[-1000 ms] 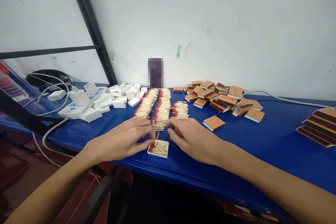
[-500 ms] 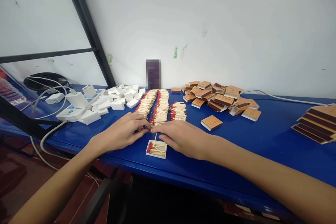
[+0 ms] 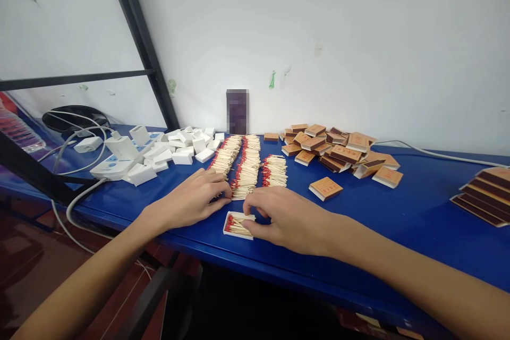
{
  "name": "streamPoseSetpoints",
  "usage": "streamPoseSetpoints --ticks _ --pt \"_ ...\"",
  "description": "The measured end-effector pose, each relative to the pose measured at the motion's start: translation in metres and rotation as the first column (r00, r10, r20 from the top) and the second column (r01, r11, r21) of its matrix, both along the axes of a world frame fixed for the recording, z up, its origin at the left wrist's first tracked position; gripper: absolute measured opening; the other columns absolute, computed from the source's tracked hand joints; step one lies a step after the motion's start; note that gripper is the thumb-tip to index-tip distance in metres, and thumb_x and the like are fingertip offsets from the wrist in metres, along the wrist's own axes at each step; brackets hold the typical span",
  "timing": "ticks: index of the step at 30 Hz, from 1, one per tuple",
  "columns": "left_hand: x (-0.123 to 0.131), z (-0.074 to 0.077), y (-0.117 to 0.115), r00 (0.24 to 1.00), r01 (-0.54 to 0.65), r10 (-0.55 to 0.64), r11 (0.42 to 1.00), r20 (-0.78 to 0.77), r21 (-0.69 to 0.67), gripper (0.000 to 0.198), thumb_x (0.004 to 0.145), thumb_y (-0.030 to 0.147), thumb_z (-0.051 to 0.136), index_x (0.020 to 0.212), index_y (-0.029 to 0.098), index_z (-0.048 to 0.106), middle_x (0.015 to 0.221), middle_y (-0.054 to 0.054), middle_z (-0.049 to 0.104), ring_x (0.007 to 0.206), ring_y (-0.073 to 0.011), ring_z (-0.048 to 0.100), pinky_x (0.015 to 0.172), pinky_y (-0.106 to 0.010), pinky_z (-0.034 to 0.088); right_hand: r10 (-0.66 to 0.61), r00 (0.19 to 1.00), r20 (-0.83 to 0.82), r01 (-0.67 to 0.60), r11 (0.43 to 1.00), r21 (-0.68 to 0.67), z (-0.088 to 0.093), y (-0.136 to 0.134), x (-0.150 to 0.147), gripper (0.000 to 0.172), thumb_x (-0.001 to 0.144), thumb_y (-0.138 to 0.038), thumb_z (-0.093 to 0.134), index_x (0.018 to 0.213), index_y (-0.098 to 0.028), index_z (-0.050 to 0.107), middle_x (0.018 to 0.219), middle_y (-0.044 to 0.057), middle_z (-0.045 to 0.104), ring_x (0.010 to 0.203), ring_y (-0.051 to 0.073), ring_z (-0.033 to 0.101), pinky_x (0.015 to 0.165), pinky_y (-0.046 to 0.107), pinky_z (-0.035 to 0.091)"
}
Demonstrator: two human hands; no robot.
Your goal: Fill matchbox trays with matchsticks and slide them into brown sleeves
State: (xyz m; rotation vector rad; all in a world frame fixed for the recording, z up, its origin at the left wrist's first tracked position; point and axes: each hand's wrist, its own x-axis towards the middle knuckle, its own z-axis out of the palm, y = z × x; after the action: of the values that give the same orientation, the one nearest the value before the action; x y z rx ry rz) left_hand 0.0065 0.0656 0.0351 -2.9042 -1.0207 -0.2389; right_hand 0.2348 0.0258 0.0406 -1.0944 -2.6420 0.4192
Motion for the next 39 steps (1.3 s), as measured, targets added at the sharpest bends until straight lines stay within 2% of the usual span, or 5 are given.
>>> streamPoseSetpoints --ticks 11,15,25,34,39 --pt "-0.004 0.018 -0.014 0.994 0.045 -0.03 0.99 0.109 -0.135 0.012 0.097 0.025 0.052 0.094 0.019 0.063 0.092 0.0 0.063 0.088 -0.0165 0.057 0.086 -0.032 0.041 -0.136 0.987 -0.09 0.147 0.981 0.126 -0.003 0.004 0.007 0.025 0.097 -0.033 0.045 0.11 -0.019 0.062 0.073 0.001 0.061 0.064 0.017 0.055 0.062 0.029 0.038" --pt "-0.004 0.023 -0.018 0.988 0.093 -0.067 0.977 0.142 -0.191 0.011 0.096 0.027 0.055 0.097 0.02 0.063 0.094 0.0 0.065 0.089 -0.0157 0.058 0.089 -0.03 0.041 -0.166 0.98 -0.109 0.179 0.976 0.127 -0.005 0.009 0.008 0.025 0.098 -0.031 0.041 0.106 -0.019 0.062 0.065 -0.002 0.055 0.06 0.016 0.052 0.061 0.028 0.038" --pt "0.005 -0.004 0.003 0.999 0.007 -0.006 1.0 0.038 -0.028 0.021 0.1 0.024 0.045 0.093 0.017 0.063 0.093 -0.005 0.065 0.088 -0.0201 0.059 0.084 -0.036 0.042 -0.121 0.993 0.016 0.118 0.986 0.117 -0.015 0.025 0.001 0.019 0.094 -0.022 0.046 0.092 -0.019 0.065 0.074 0.002 0.062 0.062 0.015 0.052 0.061 0.027 0.038" --pt "-0.001 0.018 -0.028 0.992 0.053 -0.032 0.983 0.121 -0.178 0.013 0.098 0.026 0.05 0.092 0.02 0.059 0.091 0.0 0.064 0.087 -0.0171 0.057 0.083 -0.032 0.042 -0.121 0.992 0.03 0.118 0.989 0.09 -0.021 0.029 0.0 0.016 0.094 -0.022 0.048 0.084 -0.019 0.06 0.07 0.0 0.059 0.062 0.015 0.051 0.062 0.026 0.036" --pt "-0.001 0.016 -0.029 0.989 0.059 -0.031 0.98 0.146 -0.191 0.016 0.098 0.03 0.05 0.095 0.02 0.062 0.09 -0.001 0.065 0.086 -0.0174 0.059 0.08 -0.031 0.043 -0.136 0.989 0.06 0.133 0.99 0.05 -0.022 0.027 -0.001 0.018 0.095 -0.021 0.045 0.079 -0.021 0.052 0.07 0.0 0.057 0.063 0.015 0.05 0.06 0.026 0.034"
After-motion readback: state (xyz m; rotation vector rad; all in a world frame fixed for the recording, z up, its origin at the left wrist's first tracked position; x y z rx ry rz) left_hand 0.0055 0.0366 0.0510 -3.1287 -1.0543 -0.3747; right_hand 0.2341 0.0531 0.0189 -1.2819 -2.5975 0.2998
